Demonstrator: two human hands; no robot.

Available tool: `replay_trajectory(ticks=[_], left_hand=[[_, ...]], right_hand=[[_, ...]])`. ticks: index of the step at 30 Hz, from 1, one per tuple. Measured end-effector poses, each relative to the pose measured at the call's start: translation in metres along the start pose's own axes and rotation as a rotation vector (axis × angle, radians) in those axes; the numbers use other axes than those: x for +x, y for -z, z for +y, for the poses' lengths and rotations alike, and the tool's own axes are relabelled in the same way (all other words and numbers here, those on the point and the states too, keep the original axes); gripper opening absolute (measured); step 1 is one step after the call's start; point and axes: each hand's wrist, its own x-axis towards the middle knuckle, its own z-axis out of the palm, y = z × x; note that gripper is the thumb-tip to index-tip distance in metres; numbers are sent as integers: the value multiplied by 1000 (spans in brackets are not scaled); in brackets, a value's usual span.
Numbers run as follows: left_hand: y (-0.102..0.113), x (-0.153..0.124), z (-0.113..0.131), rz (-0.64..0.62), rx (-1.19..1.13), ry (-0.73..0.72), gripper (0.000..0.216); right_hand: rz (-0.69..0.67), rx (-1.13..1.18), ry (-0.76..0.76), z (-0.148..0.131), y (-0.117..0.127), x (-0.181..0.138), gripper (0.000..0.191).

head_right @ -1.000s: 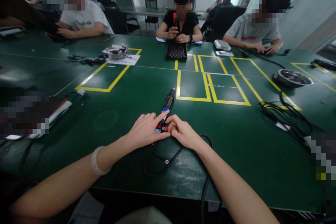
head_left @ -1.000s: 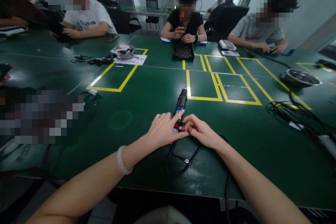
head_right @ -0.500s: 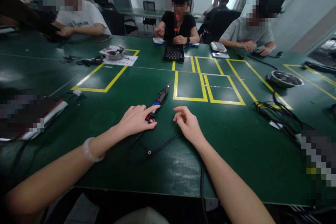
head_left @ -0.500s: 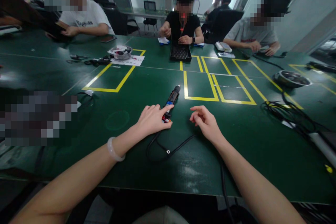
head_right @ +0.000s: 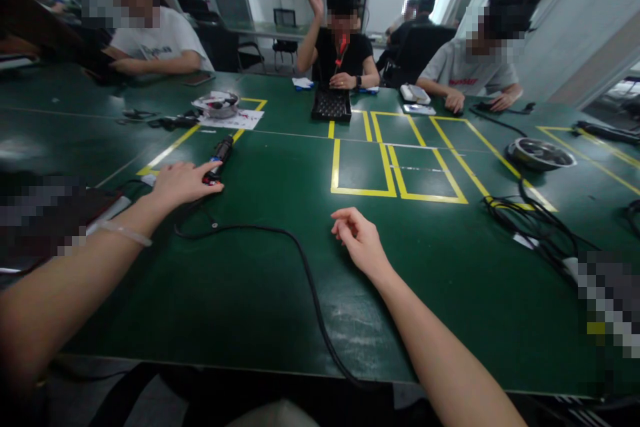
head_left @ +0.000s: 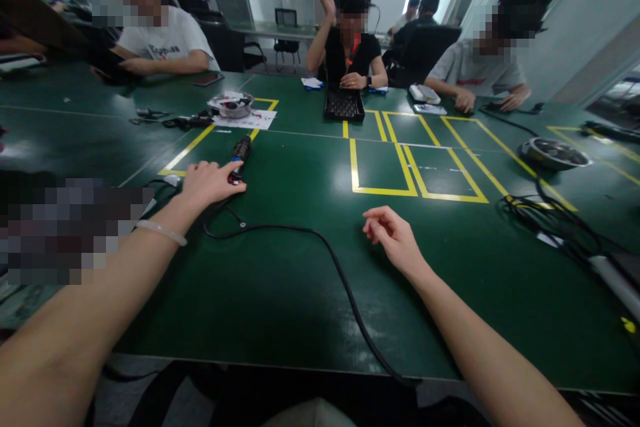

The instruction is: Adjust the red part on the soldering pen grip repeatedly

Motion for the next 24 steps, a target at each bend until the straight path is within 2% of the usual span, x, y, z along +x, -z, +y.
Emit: replay_trajectory(ticks=[5,9,14,19,21,24], left_hand=[[-10,20,-45,-34,40,105,76],[-16,29,-62,-85,11,159,76],[-23,32,-64,-138,-25,182,81],[-19,31,-60,-163,-42,184,105],[-13,29,-55,-170,-37,178,102],[-4,25,-40,-171,-23,173,86]], right_hand=[[-25,-8,-20,1,-2,0,17],[-38,-1,-20,1,-2,0,17],[-58,-3,-24,1,-3,-1,16],[-75,-13,-38,0,-4,-1,16],[-80,-16,-37,-1,-5,-1,16],[-91,-24,-33,-2,-7,-1,17]])
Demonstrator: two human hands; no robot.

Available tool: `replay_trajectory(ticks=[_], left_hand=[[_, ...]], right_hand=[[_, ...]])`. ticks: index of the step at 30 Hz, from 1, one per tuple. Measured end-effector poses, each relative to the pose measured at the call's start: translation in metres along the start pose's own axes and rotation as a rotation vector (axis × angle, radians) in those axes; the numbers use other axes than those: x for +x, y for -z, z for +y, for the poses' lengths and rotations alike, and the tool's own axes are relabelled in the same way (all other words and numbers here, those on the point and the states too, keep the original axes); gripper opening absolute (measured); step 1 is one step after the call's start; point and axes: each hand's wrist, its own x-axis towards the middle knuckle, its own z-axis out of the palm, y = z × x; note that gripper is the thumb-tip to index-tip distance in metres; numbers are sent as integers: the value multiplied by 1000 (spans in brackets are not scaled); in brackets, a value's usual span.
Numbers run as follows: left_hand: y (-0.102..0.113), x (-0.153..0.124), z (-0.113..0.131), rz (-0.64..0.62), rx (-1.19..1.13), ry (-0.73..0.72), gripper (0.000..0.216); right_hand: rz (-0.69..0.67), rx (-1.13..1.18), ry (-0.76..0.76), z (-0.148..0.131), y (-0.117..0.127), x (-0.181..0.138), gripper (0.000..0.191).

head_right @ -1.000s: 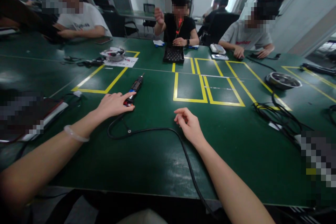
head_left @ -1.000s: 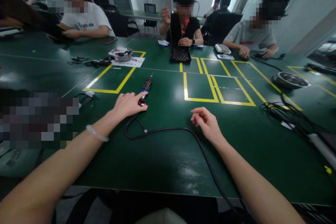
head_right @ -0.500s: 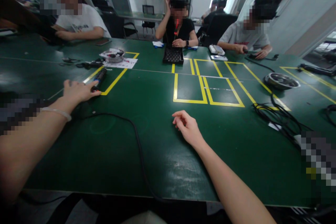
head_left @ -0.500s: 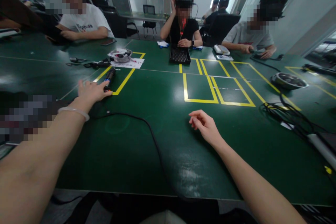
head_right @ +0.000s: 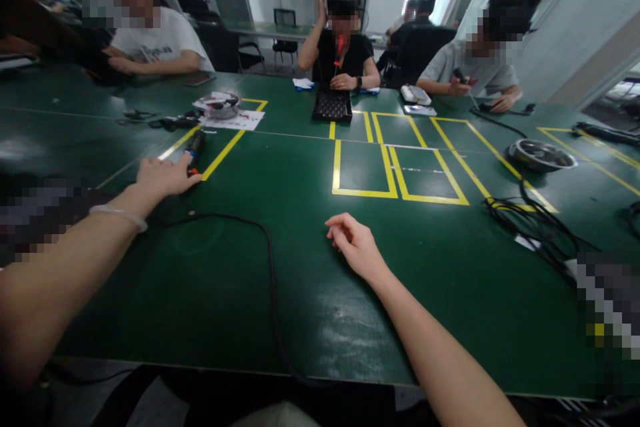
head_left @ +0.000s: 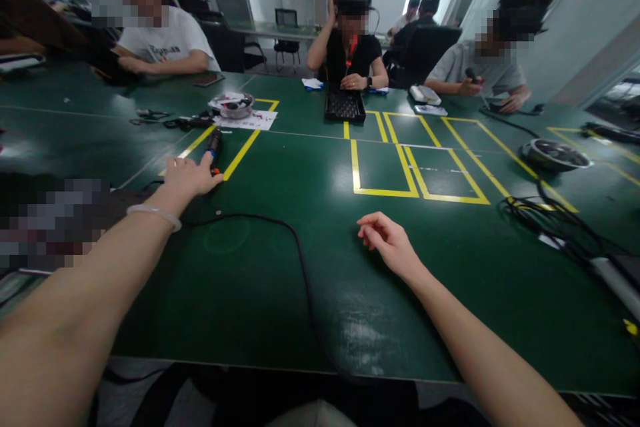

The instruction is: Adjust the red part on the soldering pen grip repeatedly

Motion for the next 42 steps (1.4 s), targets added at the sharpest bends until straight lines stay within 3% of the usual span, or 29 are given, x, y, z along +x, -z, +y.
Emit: replay_trajectory(ticks=[6,13,17,22,30,42], left_hand=[[0,-38,45,126,-13,-49,67],[11,-115,115,276,-49,-197,63],[20,-158,149,319,-67,-293,63],[26,-197,180,372,-92,-406,62],[32,-223,206,365,-198,-526,62],[31,-226,210,359,-216,-559,65]], right_hand=[[20,-45,31,-1,-1,0,17],[118,-396,287,-14,-4,-4,19],[54,-544,363,-20,-9,-7,20],[-89,-639,342,-18,-18,-9,26],[-205,-631,295,-11,-25,-9,35],[-204,-548,275,-11,-24,-9,33]])
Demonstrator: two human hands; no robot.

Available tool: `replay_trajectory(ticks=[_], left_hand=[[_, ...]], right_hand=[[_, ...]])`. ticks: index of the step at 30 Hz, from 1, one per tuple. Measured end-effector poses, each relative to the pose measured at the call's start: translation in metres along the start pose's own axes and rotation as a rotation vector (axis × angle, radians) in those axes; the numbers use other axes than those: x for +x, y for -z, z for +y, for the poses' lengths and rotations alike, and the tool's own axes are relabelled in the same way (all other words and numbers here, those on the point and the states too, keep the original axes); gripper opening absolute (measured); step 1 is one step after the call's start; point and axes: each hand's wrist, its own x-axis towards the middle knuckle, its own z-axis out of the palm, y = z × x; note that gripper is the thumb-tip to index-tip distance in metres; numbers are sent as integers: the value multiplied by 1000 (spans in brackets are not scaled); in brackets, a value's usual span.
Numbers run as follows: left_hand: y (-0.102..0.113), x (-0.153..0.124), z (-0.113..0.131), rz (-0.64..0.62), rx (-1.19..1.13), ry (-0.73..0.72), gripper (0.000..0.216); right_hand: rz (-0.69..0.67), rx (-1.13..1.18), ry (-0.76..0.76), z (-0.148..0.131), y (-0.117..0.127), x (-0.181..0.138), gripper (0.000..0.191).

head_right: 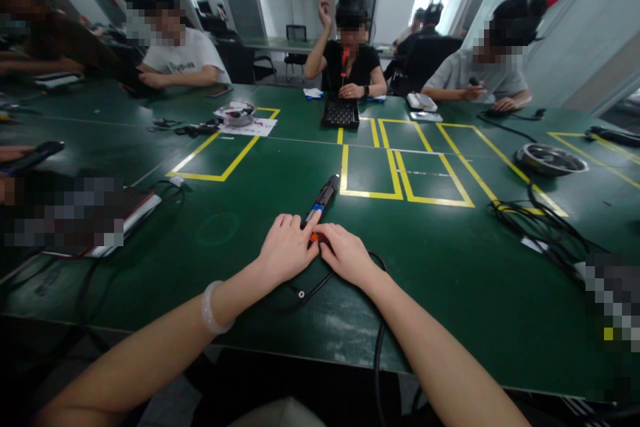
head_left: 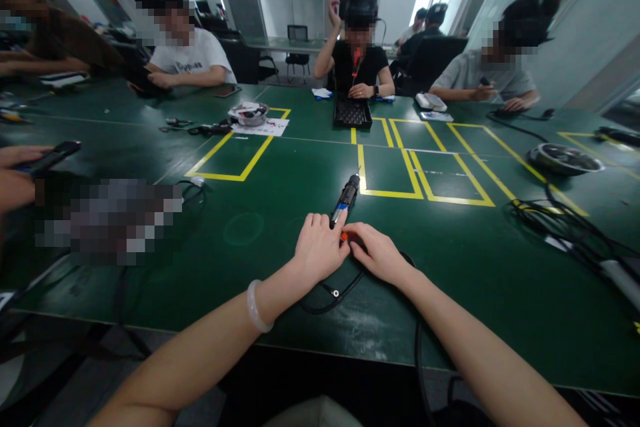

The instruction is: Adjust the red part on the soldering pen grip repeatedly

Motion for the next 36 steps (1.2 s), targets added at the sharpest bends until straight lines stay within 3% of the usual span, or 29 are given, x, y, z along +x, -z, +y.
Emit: replay_trajectory(ticks=[36], left_hand=[[1,1,-2,-32,-12,2,63]], right_hand=[[-14,0,-3,2,-1,0,32]])
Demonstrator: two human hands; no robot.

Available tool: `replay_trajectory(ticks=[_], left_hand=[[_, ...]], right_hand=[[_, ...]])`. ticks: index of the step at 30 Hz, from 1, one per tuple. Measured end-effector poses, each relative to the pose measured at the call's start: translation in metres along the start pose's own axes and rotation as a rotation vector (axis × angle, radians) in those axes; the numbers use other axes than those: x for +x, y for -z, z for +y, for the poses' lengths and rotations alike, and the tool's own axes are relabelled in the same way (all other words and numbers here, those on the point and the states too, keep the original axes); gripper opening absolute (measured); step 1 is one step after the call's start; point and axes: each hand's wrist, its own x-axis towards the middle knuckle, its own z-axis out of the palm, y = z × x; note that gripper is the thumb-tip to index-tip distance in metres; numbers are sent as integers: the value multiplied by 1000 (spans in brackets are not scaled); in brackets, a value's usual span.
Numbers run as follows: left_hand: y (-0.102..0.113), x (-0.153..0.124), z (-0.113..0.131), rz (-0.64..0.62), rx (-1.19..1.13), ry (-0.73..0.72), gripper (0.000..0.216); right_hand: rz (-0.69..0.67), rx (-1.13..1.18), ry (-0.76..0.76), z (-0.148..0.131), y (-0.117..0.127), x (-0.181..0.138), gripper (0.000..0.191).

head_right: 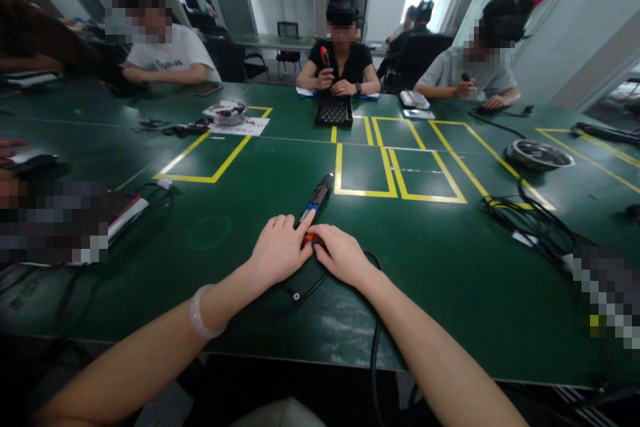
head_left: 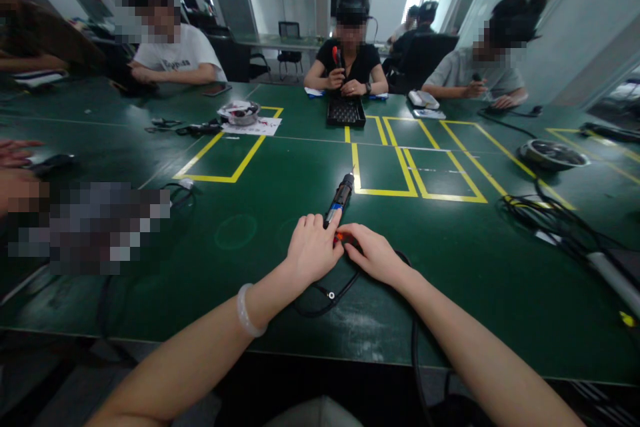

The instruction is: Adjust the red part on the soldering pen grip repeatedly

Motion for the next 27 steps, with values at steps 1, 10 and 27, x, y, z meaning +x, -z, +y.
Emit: replay_trajectory(ticks=[1,10,27], left_hand=[[0,0,0,0,4,1,63],[0,-1,0,-5,-9,1,63],[0,-1,0,5,-4,-9,62]], right_hand=[[-1,0,1,0,0,0,31],[-7,-10,-3,-1,1,0,31],[-11,2,-29,-1,0,1,31]])
